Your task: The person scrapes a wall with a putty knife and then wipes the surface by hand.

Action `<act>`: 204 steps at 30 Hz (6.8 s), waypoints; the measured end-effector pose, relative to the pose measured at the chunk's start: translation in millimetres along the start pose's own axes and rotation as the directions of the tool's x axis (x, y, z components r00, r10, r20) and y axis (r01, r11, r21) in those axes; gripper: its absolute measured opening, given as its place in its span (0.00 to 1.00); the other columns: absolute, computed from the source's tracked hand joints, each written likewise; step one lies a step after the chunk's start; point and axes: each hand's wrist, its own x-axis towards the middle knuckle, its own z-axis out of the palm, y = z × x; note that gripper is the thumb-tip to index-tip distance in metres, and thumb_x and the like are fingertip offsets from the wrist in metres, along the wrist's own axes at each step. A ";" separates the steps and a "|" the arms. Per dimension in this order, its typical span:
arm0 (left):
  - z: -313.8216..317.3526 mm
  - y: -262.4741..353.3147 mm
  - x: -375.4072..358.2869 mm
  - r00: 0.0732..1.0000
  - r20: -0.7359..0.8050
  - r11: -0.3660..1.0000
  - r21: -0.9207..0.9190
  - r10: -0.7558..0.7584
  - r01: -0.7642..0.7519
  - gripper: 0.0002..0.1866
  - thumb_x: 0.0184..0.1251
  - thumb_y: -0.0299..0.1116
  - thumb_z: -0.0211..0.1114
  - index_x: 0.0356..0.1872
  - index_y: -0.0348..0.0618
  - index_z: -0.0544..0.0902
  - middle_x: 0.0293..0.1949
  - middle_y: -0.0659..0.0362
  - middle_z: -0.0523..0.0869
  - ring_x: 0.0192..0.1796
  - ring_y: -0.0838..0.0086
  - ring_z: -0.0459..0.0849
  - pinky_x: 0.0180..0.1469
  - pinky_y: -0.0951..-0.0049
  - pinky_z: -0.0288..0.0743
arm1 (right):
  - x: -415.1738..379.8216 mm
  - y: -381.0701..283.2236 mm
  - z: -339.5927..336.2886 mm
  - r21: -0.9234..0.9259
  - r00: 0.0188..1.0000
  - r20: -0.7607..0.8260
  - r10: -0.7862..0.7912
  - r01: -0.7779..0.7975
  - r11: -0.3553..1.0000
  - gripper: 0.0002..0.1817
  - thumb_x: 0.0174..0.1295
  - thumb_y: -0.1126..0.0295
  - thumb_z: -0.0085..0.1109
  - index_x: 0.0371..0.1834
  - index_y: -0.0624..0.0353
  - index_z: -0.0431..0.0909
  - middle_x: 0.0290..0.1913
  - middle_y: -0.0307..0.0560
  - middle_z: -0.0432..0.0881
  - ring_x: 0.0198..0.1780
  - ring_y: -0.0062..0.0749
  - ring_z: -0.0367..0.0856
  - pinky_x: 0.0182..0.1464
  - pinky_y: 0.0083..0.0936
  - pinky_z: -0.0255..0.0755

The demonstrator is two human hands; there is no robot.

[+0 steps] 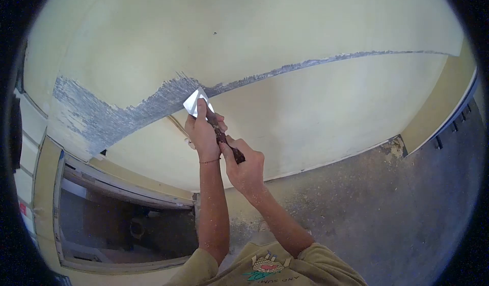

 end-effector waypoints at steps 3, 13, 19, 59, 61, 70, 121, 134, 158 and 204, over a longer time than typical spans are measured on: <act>-0.3 3.5 -0.8 1.000 -0.018 0.999 0.047 -0.003 0.004 0.18 0.74 0.42 0.57 0.32 0.36 0.73 0.16 0.55 0.77 0.12 0.74 0.75 0.14 0.76 0.66 | -0.1 -0.8 0.4 0.007 1.000 0.010 -0.004 0.004 1.000 0.06 0.65 0.77 0.60 0.41 0.70 0.81 0.22 0.39 0.78 0.25 0.13 0.72 0.25 0.16 0.67; -0.6 29.8 15.6 1.000 0.003 0.994 0.106 0.008 -0.008 0.20 0.74 0.44 0.57 0.28 0.36 0.74 0.16 0.54 0.78 0.12 0.73 0.75 0.14 0.76 0.65 | 12.6 -7.0 24.8 0.087 0.999 -0.036 -0.036 0.039 0.995 0.06 0.62 0.76 0.63 0.36 0.69 0.80 0.17 0.45 0.73 0.21 0.14 0.67 0.22 0.19 0.63; 2.6 19.3 8.1 0.999 0.009 0.999 0.001 0.039 -0.039 0.19 0.73 0.46 0.58 0.27 0.43 0.72 0.16 0.57 0.78 0.13 0.75 0.75 0.16 0.77 0.66 | 14.0 -14.8 9.0 0.023 0.995 0.001 -0.095 0.095 0.995 0.05 0.66 0.76 0.60 0.38 0.69 0.80 0.21 0.36 0.75 0.24 0.12 0.69 0.25 0.16 0.64; 8.2 19.7 10.7 0.999 -0.034 0.998 0.044 -0.038 0.039 0.20 0.73 0.43 0.58 0.27 0.37 0.71 0.13 0.56 0.75 0.09 0.75 0.72 0.11 0.76 0.64 | 2.6 0.6 16.1 0.009 0.996 -0.075 0.036 -0.036 0.999 0.05 0.64 0.80 0.60 0.40 0.72 0.80 0.23 0.42 0.81 0.24 0.15 0.75 0.26 0.16 0.69; 9.6 36.1 16.4 0.998 -0.069 0.998 0.068 -0.011 0.016 0.20 0.73 0.43 0.59 0.26 0.37 0.71 0.13 0.56 0.75 0.09 0.75 0.72 0.11 0.76 0.63 | 24.4 -17.9 21.5 0.007 0.999 -0.012 -0.050 0.050 0.999 0.05 0.64 0.80 0.60 0.40 0.72 0.79 0.23 0.42 0.80 0.24 0.15 0.74 0.26 0.16 0.69; 10.6 41.8 23.3 0.996 0.016 0.996 -0.007 0.090 -0.090 0.20 0.74 0.44 0.58 0.26 0.37 0.72 0.14 0.57 0.75 0.10 0.75 0.72 0.11 0.76 0.63 | 27.6 -12.8 25.8 0.072 0.996 -0.017 -0.087 0.088 0.994 0.06 0.64 0.79 0.61 0.41 0.72 0.79 0.25 0.42 0.81 0.25 0.15 0.75 0.27 0.16 0.70; 1.1 34.7 22.9 1.000 -0.017 0.999 -0.043 -0.011 0.010 0.19 0.72 0.42 0.61 0.33 0.32 0.74 0.18 0.57 0.78 0.15 0.74 0.78 0.12 0.75 0.72 | 10.5 -20.4 31.2 0.054 0.998 -0.045 -0.040 0.043 0.998 0.06 0.67 0.76 0.59 0.38 0.69 0.78 0.20 0.39 0.77 0.20 0.13 0.72 0.20 0.14 0.63; -3.2 48.8 27.3 1.000 0.000 1.000 -0.007 -0.019 0.019 0.18 0.72 0.41 0.60 0.33 0.32 0.75 0.17 0.56 0.78 0.15 0.73 0.79 0.13 0.74 0.74 | 16.4 -25.8 30.7 0.076 1.000 -0.008 -0.028 0.028 0.997 0.06 0.67 0.75 0.60 0.36 0.69 0.78 0.21 0.39 0.78 0.20 0.12 0.71 0.19 0.14 0.61; -15.0 30.6 26.3 0.998 -0.058 0.997 -0.077 -0.010 0.006 0.18 0.71 0.41 0.61 0.33 0.32 0.75 0.19 0.58 0.76 0.16 0.74 0.78 0.13 0.75 0.75 | 8.6 -20.0 35.9 0.049 1.000 0.011 -0.003 0.003 0.999 0.05 0.66 0.76 0.60 0.36 0.68 0.78 0.20 0.39 0.78 0.20 0.11 0.71 0.21 0.14 0.61; -70.7 -43.5 -16.1 0.988 0.068 0.958 0.244 0.138 -0.150 0.17 0.67 0.34 0.64 0.48 0.29 0.75 0.42 0.48 0.83 0.40 0.65 0.84 0.46 0.63 0.80 | -54.3 0.6 -66.3 -0.159 0.879 0.115 0.463 -0.443 0.882 0.15 0.62 0.65 0.67 0.28 0.65 0.76 0.16 0.39 0.75 0.15 0.17 0.69 0.14 0.21 0.59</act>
